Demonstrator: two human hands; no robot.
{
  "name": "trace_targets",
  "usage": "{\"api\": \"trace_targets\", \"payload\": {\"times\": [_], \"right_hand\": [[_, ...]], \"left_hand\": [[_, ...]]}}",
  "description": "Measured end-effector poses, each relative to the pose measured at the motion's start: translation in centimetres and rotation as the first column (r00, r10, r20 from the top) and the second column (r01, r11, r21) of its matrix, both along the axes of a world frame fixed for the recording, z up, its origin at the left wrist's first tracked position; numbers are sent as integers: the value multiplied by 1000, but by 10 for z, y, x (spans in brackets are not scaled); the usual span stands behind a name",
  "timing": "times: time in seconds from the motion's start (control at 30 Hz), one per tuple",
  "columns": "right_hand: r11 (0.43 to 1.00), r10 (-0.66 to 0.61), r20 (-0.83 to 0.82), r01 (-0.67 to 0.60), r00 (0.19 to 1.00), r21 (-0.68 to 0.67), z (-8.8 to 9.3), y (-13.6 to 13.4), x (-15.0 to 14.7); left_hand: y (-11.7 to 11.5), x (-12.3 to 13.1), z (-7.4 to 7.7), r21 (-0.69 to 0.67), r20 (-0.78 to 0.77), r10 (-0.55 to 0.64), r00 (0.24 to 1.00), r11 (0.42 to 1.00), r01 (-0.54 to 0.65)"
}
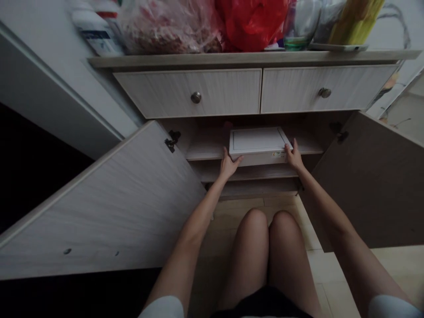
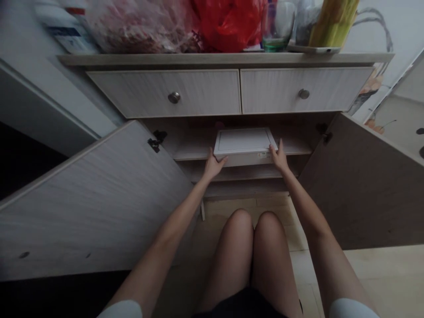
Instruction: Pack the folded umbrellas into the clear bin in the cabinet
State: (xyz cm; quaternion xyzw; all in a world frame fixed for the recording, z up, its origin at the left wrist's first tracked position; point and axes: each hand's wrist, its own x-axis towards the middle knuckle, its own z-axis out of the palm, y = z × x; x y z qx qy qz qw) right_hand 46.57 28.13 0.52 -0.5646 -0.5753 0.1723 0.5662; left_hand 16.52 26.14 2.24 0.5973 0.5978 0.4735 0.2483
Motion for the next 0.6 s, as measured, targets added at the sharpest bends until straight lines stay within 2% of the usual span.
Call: {"api": "trace_targets", "payload": {"times": [0.07,0.1,0.17,0.23,0.3,0.4,0.6], "right_hand": [[987,-129,184,108,975,119,-5,-19,-13],[981,-152,294,107,944,163,-9,-30,-22],[988,-104,517,26,850,155,-21,-51,-42],[995,-58,648,-10,760,100,-32,-62,-58],[997,-74,692,31,718,74,-39,-64,-66],[993,-117,705,86,699,79,-44,-55,-64],[992,-119,722,52,682,115,-40,-36,-56]], "left_hand": [[-15,10,-5,166,-138,47,989,986,-24],[-23,16,-10,217,-221,39,974,976,10],[-36,28,-20,214,-379,-25,925,970,114],[-41,37,-30,158,-475,-69,877,974,162],[-38,41,-38,128,-517,-68,853,980,155],[-28,39,-43,123,-528,-58,847,982,144],[-14,35,-40,149,-527,-50,848,977,150]]}}
